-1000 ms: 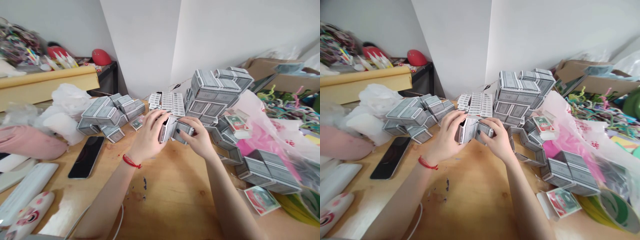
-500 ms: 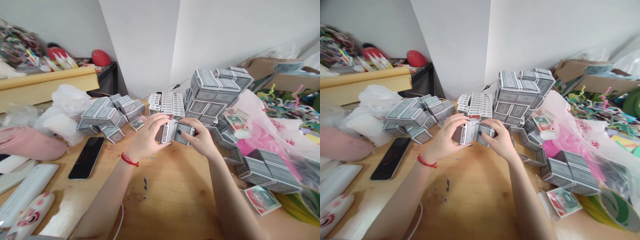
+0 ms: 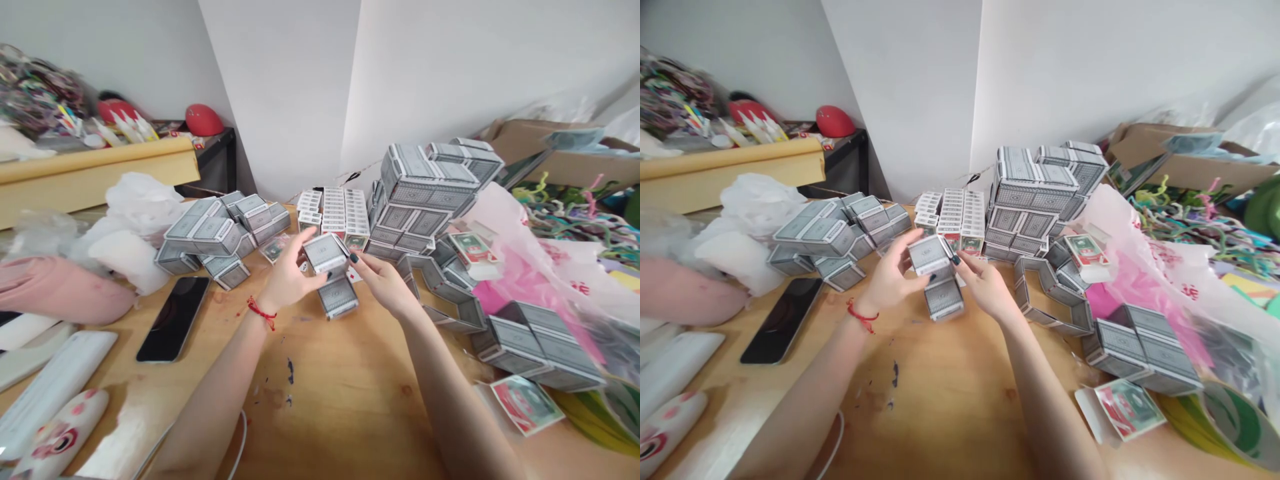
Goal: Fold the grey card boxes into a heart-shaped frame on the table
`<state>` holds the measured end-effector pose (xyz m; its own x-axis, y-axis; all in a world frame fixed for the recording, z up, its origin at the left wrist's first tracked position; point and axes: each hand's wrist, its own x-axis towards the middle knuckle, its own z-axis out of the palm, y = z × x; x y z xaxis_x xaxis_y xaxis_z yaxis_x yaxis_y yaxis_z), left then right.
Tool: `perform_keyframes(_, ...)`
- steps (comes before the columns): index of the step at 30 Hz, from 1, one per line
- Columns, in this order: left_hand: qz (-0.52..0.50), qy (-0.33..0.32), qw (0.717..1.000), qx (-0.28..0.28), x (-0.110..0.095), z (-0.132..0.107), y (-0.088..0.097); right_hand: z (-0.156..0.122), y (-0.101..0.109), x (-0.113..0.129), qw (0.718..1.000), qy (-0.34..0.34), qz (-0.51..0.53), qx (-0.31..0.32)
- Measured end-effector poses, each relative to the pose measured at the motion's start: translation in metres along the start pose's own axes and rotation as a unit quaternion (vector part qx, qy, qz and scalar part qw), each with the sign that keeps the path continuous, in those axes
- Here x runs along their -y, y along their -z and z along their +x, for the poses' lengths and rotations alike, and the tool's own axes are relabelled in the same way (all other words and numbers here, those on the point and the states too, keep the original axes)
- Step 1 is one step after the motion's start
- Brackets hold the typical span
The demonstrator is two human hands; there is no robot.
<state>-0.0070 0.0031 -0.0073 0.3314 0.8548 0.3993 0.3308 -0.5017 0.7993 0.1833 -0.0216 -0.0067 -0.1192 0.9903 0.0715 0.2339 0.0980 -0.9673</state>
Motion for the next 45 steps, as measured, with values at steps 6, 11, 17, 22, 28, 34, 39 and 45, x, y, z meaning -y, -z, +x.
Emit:
perform_keyframes(6, 0.031, -0.027, 0.99, 0.135, -0.004, -0.002, 0.002, 0.005, -0.008, -0.01, 0.991, -0.076, 0.11, 0.019)
perform_keyframes(11, 0.108, -0.02, 0.988, 0.105, -0.016, -0.003, -0.003, 0.006, -0.025, -0.023, 0.987, -0.023, 0.154, 0.032)
perform_keyframes(17, 0.137, -0.022, 0.986, 0.091, -0.016, -0.001, -0.004, 0.006, -0.034, -0.029, 0.991, 0.009, 0.131, 0.001)
perform_keyframes(22, 0.122, -0.026, 0.987, 0.105, -0.013, 0.0, -0.001, 0.006, -0.032, -0.029, 0.997, 0.013, 0.07, -0.009)
perform_keyframes(28, 0.106, -0.023, 0.987, 0.12, -0.009, 0.0, 0.001, 0.007, -0.031, -0.031, 0.995, 0.006, 0.099, 0.01)
perform_keyframes(34, 0.079, -0.043, 0.988, 0.122, -0.005, 0.002, 0.002, 0.007, -0.039, -0.032, 0.983, -0.011, 0.181, 0.003)
perform_keyframes(39, 0.097, -0.033, 0.986, 0.129, -0.008, 0.003, 0.005, 0.005, -0.039, -0.028, 0.986, -0.033, 0.165, 0.0)
perform_keyframes(45, 0.137, -0.025, 0.978, 0.157, -0.012, 0.003, 0.013, 0.003, -0.035, -0.025, 0.99, -0.032, 0.133, 0.021)
